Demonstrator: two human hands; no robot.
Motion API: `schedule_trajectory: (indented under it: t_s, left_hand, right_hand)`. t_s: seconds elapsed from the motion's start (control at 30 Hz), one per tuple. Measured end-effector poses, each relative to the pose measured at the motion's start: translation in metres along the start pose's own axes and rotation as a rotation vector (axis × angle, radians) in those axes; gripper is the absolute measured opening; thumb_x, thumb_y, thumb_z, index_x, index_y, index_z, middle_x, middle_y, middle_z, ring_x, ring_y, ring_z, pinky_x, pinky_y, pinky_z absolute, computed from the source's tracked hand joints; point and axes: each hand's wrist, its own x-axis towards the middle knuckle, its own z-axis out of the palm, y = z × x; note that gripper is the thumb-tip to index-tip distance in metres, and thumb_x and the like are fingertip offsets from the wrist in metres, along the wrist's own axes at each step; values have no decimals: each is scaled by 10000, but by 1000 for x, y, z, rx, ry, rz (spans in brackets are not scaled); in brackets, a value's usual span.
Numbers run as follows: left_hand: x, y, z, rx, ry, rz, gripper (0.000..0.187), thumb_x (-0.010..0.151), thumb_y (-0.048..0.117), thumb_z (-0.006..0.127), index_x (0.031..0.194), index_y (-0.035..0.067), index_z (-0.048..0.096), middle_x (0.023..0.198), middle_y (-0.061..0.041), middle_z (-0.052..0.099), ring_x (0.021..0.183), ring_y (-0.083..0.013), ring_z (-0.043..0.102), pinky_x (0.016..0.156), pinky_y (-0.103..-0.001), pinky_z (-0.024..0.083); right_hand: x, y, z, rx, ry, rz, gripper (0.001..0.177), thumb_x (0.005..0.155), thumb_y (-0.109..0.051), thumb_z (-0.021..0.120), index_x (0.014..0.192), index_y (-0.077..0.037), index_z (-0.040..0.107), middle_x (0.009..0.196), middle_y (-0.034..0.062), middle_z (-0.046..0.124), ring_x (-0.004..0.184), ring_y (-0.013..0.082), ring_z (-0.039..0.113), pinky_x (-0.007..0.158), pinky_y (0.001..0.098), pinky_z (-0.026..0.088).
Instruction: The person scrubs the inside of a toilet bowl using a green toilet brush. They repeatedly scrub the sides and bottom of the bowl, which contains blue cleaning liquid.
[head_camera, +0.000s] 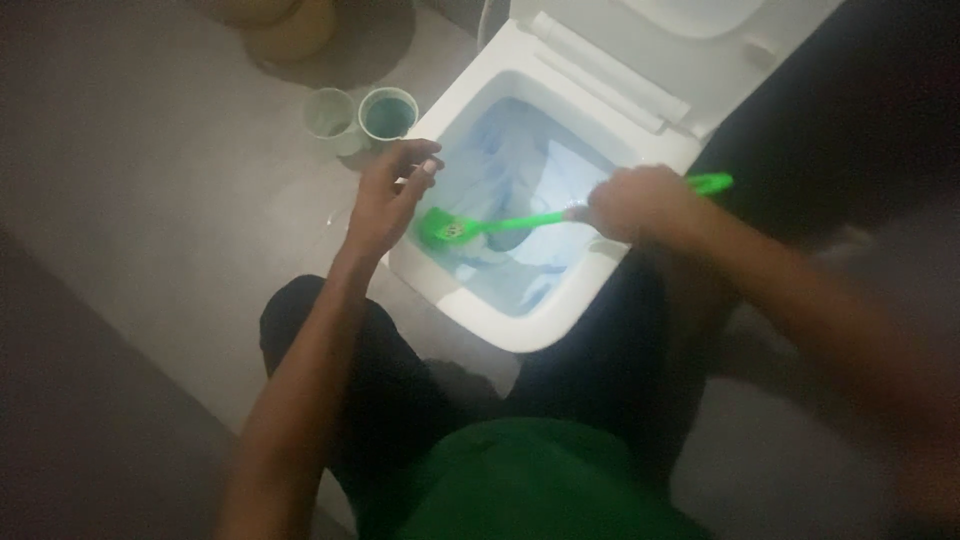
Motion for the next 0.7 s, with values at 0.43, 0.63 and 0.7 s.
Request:
schedule_trajectory:
  t_s: [0.43, 0.63, 0.7]
  left_hand:
    - [12, 34, 27, 183, -87, 37, 328, 1015, 289, 626, 1281, 99, 651, 1241, -75, 718, 1063, -219, 708, 887, -363, 575]
    - [18, 40, 36, 195, -137, 172, 306, 1011, 230, 642, 1274, 75, 648, 1224, -86, 721, 1045, -210, 712, 878, -350, 581]
    - [20, 41, 36, 231, -146, 217, 293, 1007, 211, 652, 1263, 69, 648, 1220, -91, 721, 1051, -212, 710, 881, -352, 580]
  right_hand:
    - [-37, 24, -1, -71, 35, 24, 590, 992, -650, 453, 1019, -143, 755, 922, 93, 747, 822, 232, 711, 818, 437, 592]
    - [-7, 70, -7, -323, 116, 123, 619, 984, -654, 510, 1046, -81, 736, 895, 104, 750, 770, 231, 764, 717, 422, 651]
    - [-5, 82, -9, -376, 333, 93, 527, 975, -614, 552, 1062, -131, 746, 957, 91, 744, 843, 260, 743, 767, 430, 614]
